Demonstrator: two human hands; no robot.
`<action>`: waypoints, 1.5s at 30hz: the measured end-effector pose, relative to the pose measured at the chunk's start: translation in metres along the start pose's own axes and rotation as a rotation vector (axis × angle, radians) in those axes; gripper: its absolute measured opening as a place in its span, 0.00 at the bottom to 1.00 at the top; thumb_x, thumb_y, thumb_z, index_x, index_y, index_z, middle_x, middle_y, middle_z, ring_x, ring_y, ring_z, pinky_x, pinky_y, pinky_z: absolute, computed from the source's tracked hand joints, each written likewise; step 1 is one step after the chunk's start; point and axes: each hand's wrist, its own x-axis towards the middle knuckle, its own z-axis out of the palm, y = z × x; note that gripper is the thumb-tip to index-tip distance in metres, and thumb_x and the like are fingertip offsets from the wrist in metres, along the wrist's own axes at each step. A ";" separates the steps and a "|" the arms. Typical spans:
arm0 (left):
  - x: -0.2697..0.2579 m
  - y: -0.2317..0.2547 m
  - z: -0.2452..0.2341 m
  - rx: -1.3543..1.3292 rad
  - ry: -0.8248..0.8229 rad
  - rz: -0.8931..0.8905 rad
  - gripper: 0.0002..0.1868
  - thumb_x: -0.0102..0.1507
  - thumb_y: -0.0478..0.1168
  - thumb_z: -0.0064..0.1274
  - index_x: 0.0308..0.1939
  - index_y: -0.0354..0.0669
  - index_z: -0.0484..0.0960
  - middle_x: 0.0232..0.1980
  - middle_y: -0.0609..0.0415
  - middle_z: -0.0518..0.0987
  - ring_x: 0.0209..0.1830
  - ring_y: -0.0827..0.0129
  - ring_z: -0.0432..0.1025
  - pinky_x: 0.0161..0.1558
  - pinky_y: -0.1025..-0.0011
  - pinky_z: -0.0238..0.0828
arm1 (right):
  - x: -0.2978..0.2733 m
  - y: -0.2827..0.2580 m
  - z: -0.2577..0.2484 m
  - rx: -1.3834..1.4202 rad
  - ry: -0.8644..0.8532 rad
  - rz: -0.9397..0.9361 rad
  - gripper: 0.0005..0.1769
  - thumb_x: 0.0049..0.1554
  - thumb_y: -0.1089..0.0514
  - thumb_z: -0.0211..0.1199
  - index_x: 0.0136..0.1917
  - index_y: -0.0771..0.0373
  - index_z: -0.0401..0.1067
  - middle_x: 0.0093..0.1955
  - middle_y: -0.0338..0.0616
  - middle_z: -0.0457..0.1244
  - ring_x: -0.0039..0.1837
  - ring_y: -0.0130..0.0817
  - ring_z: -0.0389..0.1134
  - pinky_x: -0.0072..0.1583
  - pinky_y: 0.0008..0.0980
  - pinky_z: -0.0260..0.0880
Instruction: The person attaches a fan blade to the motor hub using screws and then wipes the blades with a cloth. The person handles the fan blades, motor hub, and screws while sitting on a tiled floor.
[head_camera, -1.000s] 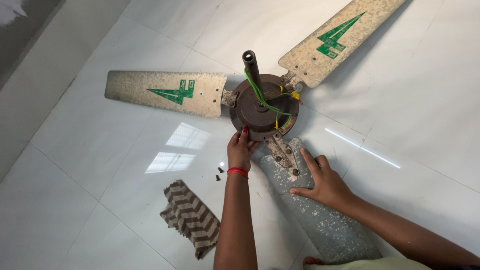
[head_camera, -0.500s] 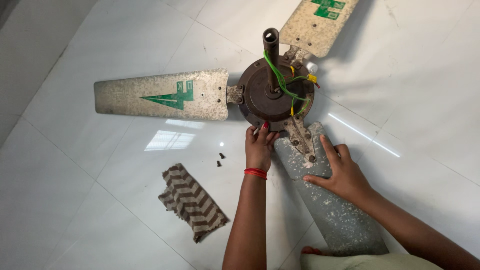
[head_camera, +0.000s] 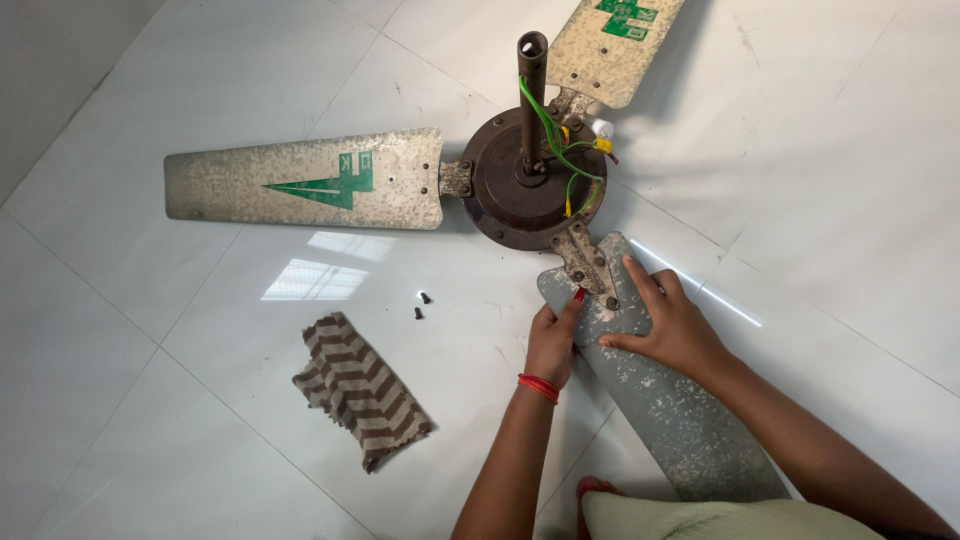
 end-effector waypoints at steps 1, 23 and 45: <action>0.000 -0.004 0.001 -0.003 -0.005 -0.016 0.16 0.70 0.43 0.50 0.53 0.32 0.77 0.47 0.51 0.83 0.44 0.69 0.77 0.47 0.70 0.77 | 0.001 0.002 0.000 0.011 0.007 -0.028 0.73 0.35 0.27 0.76 0.82 0.51 0.42 0.62 0.52 0.55 0.61 0.46 0.64 0.58 0.44 0.70; -0.012 -0.008 0.013 0.032 -0.121 -0.112 0.22 0.68 0.45 0.55 0.58 0.31 0.75 0.52 0.46 0.82 0.47 0.64 0.78 0.50 0.65 0.77 | 0.010 -0.005 -0.016 -0.089 -0.162 0.145 0.76 0.32 0.25 0.75 0.84 0.45 0.40 0.63 0.50 0.57 0.60 0.44 0.67 0.58 0.43 0.73; -0.007 -0.009 0.008 -0.013 -0.206 -0.132 0.24 0.68 0.42 0.50 0.65 0.31 0.70 0.58 0.44 0.78 0.54 0.61 0.76 0.54 0.63 0.76 | 0.009 -0.003 -0.020 -0.040 -0.119 0.048 0.74 0.34 0.26 0.75 0.83 0.48 0.43 0.63 0.52 0.57 0.64 0.46 0.65 0.60 0.44 0.70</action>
